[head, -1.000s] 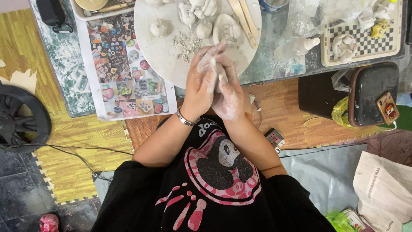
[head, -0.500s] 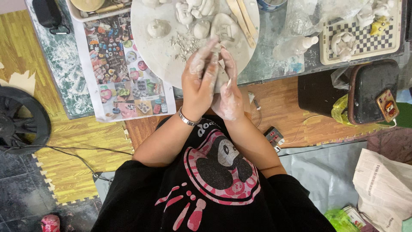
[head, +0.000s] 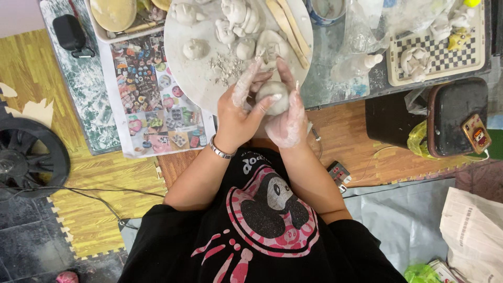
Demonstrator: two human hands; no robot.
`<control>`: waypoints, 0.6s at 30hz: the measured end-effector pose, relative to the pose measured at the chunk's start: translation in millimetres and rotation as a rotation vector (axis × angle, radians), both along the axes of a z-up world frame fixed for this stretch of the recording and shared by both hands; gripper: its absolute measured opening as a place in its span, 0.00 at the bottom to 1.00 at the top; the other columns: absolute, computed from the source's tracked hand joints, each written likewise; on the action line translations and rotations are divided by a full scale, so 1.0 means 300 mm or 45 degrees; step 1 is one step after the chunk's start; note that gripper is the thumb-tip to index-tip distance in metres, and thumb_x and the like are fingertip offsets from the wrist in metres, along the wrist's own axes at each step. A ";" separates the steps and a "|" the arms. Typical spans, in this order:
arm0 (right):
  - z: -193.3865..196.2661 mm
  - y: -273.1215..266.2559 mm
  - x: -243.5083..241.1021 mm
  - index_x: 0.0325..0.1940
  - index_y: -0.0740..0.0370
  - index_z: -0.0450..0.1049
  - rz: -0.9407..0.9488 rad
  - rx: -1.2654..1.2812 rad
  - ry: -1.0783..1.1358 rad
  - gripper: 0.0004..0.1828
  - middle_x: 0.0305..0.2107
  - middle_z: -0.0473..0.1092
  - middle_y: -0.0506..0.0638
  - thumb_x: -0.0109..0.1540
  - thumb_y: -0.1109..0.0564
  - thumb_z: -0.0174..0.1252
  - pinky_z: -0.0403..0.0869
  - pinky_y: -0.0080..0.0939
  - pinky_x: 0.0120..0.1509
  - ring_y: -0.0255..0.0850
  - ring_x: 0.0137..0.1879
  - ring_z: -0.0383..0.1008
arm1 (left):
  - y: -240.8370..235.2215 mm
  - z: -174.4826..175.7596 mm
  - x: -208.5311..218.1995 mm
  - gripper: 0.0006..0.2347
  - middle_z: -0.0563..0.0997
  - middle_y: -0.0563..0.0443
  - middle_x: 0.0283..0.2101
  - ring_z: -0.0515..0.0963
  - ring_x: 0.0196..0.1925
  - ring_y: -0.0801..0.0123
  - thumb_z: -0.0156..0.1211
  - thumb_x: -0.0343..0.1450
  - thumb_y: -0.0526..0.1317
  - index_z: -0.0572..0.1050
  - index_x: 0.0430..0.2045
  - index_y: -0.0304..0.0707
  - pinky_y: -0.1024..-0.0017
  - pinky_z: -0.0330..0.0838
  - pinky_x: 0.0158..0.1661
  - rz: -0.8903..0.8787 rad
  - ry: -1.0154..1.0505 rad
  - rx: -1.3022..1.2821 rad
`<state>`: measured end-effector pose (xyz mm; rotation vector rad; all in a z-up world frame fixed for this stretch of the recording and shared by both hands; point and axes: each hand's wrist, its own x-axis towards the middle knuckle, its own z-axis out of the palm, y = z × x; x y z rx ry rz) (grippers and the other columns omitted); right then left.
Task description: The person shapes a lump of white clay into a small bowl by hand, repeatedly pressing and smoothing the material. They work over a white tray containing other clay pieces and tools, occasionally dipping the clay into powder to prevent sticking.
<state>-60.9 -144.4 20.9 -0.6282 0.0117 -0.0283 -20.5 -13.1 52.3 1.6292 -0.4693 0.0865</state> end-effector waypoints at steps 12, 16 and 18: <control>0.075 0.004 0.034 0.78 0.61 0.52 0.055 0.273 0.313 0.41 0.63 0.67 0.57 0.69 0.34 0.46 0.67 0.53 0.76 0.50 0.69 0.69 | 0.056 0.002 0.037 0.35 0.77 0.42 0.60 0.79 0.57 0.63 0.76 0.63 0.46 0.65 0.65 0.40 0.68 0.75 0.56 -0.230 -0.242 0.066; 0.066 0.006 0.009 0.78 0.67 0.55 0.052 0.192 0.295 0.39 0.62 0.68 0.55 0.73 0.37 0.46 0.68 0.48 0.75 0.48 0.66 0.70 | 0.074 0.020 0.027 0.30 0.79 0.44 0.59 0.81 0.56 0.57 0.76 0.62 0.46 0.73 0.60 0.43 0.67 0.76 0.53 -0.178 -0.297 0.303; 0.066 0.009 0.005 0.77 0.68 0.57 0.067 0.222 0.283 0.38 0.61 0.68 0.55 0.73 0.38 0.46 0.69 0.45 0.69 0.47 0.65 0.70 | 0.080 0.025 0.025 0.26 0.81 0.45 0.58 0.83 0.55 0.58 0.74 0.64 0.43 0.76 0.58 0.43 0.69 0.77 0.52 -0.209 -0.194 0.247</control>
